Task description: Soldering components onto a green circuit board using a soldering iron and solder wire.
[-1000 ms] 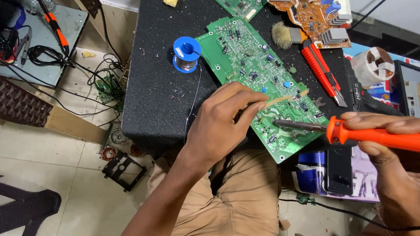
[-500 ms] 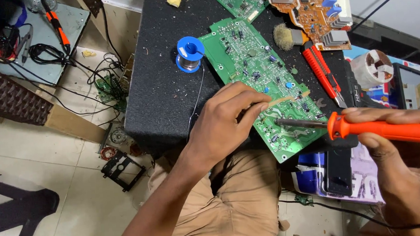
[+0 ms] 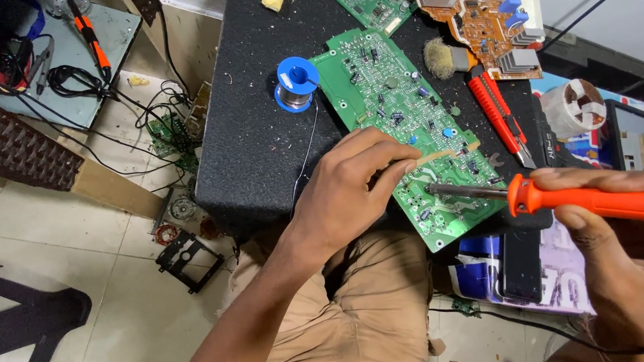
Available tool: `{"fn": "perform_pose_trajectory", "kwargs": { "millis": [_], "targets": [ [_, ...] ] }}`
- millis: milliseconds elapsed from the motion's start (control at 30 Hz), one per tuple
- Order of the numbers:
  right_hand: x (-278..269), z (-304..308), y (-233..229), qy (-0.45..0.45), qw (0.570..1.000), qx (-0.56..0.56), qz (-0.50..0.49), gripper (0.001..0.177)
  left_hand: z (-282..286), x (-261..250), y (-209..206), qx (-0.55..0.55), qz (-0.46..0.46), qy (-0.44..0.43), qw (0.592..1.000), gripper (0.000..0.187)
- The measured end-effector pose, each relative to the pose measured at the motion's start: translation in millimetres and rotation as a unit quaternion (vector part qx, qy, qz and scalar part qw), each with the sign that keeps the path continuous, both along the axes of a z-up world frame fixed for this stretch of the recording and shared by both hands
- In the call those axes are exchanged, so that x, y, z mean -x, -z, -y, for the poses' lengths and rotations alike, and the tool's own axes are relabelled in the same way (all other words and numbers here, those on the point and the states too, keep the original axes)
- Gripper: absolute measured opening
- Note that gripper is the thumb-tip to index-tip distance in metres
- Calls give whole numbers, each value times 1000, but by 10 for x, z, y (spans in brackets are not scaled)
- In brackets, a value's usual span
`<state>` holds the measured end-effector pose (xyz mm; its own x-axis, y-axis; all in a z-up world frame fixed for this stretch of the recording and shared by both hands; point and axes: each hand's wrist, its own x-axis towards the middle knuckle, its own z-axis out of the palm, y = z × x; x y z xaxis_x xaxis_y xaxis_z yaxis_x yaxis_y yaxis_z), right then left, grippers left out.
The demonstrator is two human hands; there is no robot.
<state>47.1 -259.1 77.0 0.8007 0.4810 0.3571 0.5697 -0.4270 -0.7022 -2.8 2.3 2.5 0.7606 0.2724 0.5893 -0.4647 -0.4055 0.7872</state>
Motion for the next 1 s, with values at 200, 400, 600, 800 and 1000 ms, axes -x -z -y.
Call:
{"fn": "perform_pose_trajectory", "kwargs": {
  "millis": [200,400,600,800,1000],
  "targets": [
    [88,-107,-103,1,999,23,45,34,13,-7,6,-13,-2,-1,1000,10],
    [164,-217,-192,17,996,50,74,33,6,0,-15,-15,-21,1,1000,10],
    [5,-75,-180,-23,998,48,38,34,-13,6,-9,-5,-37,0,999,10],
    [-14,-44,-192,-54,998,36,4,32,-4,7,-5,0,-40,3,999,11],
    [-26,-31,-184,-47,998,30,-4,34,-11,7,2,-4,-43,2,999,10]
  ]
}}
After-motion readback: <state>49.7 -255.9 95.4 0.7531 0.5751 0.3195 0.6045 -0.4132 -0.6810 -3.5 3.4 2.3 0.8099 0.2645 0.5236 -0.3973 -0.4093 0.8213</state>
